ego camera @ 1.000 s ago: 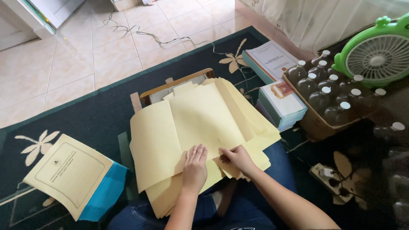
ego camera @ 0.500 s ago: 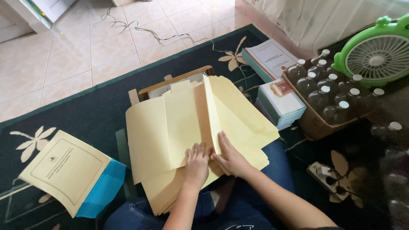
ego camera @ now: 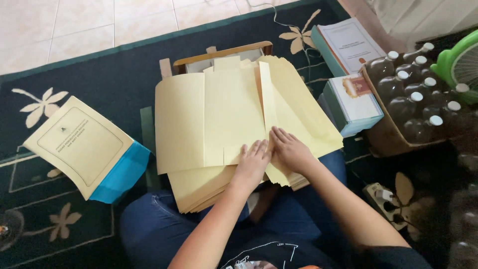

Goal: Folding pre-cut cardstock into paper folders by hand.

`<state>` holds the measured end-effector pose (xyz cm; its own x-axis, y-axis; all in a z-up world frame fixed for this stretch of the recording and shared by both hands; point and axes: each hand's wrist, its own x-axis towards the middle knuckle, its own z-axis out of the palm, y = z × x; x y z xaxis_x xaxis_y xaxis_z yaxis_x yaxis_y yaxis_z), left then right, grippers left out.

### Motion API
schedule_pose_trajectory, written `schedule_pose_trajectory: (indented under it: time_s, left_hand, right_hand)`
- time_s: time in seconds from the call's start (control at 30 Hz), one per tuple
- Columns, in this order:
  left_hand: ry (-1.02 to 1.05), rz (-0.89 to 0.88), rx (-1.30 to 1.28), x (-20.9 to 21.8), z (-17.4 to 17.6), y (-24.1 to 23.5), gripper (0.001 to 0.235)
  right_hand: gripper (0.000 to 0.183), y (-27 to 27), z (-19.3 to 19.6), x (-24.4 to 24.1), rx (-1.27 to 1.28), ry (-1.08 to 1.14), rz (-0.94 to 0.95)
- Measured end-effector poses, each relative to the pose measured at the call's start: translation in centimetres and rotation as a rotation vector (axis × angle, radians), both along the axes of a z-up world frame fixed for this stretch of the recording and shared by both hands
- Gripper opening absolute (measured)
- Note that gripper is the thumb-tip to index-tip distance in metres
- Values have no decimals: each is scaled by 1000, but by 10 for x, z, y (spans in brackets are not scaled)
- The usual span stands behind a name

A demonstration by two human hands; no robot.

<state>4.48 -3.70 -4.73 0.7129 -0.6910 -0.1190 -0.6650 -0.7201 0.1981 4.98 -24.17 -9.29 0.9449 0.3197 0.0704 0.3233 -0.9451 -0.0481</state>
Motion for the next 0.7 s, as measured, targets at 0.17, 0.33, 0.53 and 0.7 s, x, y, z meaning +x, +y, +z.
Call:
schedule_pose_trajectory:
  time_s: [0.17, 0.33, 0.53, 0.7]
  left_hand:
    - [44, -10, -40, 7, -4, -2, 68]
    - [123, -11, -50, 6, 11, 1, 72]
    - [118, -33, -27, 13, -1, -1, 76]
    - [-380, 49, -334, 5, -18, -5, 36]
  right_hand:
    - [71, 5, 31, 83, 12, 47, -68]
    - [75, 2, 39, 191, 58, 217, -246]
    - [76, 5, 41, 240, 57, 215, -314]
    - [76, -4, 6, 244, 92, 236, -313]
